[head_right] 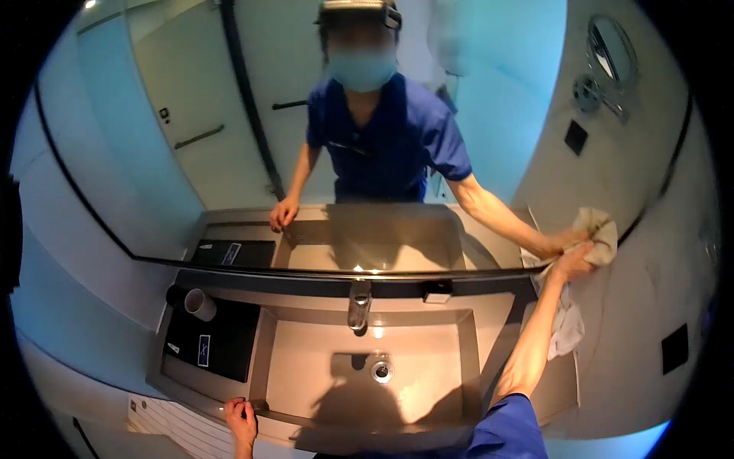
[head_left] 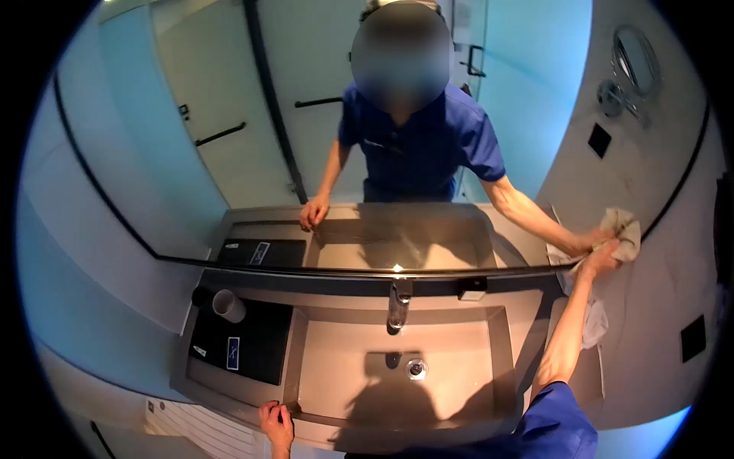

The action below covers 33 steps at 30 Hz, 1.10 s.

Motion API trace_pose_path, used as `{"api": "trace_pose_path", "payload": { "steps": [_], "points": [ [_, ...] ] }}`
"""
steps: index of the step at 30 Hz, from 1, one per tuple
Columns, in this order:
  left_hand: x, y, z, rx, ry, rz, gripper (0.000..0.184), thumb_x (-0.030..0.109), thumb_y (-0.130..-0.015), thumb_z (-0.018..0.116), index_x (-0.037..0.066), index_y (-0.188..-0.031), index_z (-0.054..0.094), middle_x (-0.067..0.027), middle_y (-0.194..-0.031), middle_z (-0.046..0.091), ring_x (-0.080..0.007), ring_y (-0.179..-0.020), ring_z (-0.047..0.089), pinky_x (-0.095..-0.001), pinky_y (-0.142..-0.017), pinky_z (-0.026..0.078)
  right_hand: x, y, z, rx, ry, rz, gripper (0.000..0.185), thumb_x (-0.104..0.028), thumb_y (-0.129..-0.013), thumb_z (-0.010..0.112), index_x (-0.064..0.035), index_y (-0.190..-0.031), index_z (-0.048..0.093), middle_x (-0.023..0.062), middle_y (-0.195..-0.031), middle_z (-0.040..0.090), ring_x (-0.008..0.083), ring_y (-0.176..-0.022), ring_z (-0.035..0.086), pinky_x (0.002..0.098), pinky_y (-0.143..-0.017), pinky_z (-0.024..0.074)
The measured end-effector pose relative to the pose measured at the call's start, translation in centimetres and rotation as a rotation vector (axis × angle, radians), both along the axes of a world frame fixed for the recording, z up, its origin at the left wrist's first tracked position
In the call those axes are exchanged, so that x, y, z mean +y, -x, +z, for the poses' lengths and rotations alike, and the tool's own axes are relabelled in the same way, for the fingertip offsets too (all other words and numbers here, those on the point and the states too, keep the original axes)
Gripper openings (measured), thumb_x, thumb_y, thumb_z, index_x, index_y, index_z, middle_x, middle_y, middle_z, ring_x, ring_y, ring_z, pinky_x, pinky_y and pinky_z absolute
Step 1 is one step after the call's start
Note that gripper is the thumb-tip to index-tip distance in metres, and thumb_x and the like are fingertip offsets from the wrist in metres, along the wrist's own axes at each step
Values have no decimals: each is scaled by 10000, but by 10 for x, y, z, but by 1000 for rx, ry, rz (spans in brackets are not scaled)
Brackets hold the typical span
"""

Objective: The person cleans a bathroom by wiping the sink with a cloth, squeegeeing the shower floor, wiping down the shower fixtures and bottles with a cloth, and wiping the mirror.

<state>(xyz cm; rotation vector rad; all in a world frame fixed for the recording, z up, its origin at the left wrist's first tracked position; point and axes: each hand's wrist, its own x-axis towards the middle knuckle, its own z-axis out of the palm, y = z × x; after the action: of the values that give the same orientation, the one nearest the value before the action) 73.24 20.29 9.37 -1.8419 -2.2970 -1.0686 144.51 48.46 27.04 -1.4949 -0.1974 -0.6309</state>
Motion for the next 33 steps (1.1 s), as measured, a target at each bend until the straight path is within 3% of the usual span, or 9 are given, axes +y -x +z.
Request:
{"api": "trace_pose_path", "payload": {
  "steps": [3, 8, 14, 16, 17, 19, 25, 29, 33],
  "points": [
    [0, 0, 3, -21, -45, -16, 127, 121, -784, 594, 5, -732, 588, -135, -892, 556, -326, -860, 509, -421, -742, 426, 8, 85, 58, -259, -558, 202, 322, -180, -810, 615, 104, -937, 531, 185, -921, 596, 278, -783, 603, 360, -675, 502],
    [-5, 6, -5, 27, -10, -14, 117, 113, -798, 573, 4, -807, 616, -158, -930, 563, -335, -881, 508, -423, -774, 419, 17, 343, 119, -231, -414, 646, 530, -160, -810, 605, 69, -1220, 359, 168, -1274, 427, 286, -991, 564, 329, -784, 514],
    [-6, 27, -29, -7, -52, -32, 252, 242, -839, 549, 11, -903, 627, -207, -928, 563, -377, -881, 515, -484, -736, 432, 91, 709, 78, -1431, -159, 1412, 434, -177, -843, 477, -93, -1267, 438, 116, -1314, 408, 309, -1250, 342, 515, -1059, 236],
    [-6, 34, -32, -24, 27, -104, 258, 235, -828, 551, 4, -920, 619, -208, -943, 566, -386, -871, 517, -484, -737, 431, 78, 708, 98, -1889, -104, 1154, 410, -183, -827, 490, -107, -1229, 469, 112, -1293, 421, 315, -1239, 349, 545, -1047, 236],
    [-5, 43, -38, -7, 19, -105, 258, 235, -828, 551, 4, -920, 619, -208, -943, 566, -386, -871, 517, -484, -737, 431, 86, 696, 101, -2058, -163, 331, 382, -195, -816, 500, -114, -1189, 494, 107, -1284, 423, 325, -1234, 347, 569, -1026, 250],
    [-4, 44, -54, 229, -91, -193, 270, 240, -843, 535, -5, -920, 616, -209, -949, 575, -391, -850, 525, -488, -732, 429, 124, 688, 60, -1902, -291, 935, 409, -238, -796, 536, -144, -1192, 509, 88, -1329, 383, 331, -1267, 312, 600, -1025, 234],
    [-5, 15, 6, 2, -99, -114, 287, 237, -880, 500, -13, -950, 621, -233, -848, 607, -398, -795, 567, -465, -725, 448, -2, 299, 197, -1304, -14, 461, 470, -252, -815, 561, -53, -1227, 454, 182, -1310, 396, 350, -1210, 384, 465, -978, 339],
    [2, -2, 15, -6, 4, -121, 263, 243, -873, 523, 13, -930, 638, -220, -848, 611, -393, -810, 559, -463, -735, 440, -9, 62, 98, -537, -19, -33, 508, -254, -836, 563, 28, -1239, 435, 241, -1306, 393, 395, -1167, 405, 456, -989, 314],
    [-6, -1, 17, 230, 101, -111, 229, 228, -877, 525, 38, -923, 645, -205, -824, 589, -380, -777, 534, -472, -705, 420, -36, 73, -9, -28, -6, 245, 561, -126, -829, 501, 73, -1313, 298, 294, -1331, 286, 406, -1246, 281, 480, -1018, 266]
  ]
}}
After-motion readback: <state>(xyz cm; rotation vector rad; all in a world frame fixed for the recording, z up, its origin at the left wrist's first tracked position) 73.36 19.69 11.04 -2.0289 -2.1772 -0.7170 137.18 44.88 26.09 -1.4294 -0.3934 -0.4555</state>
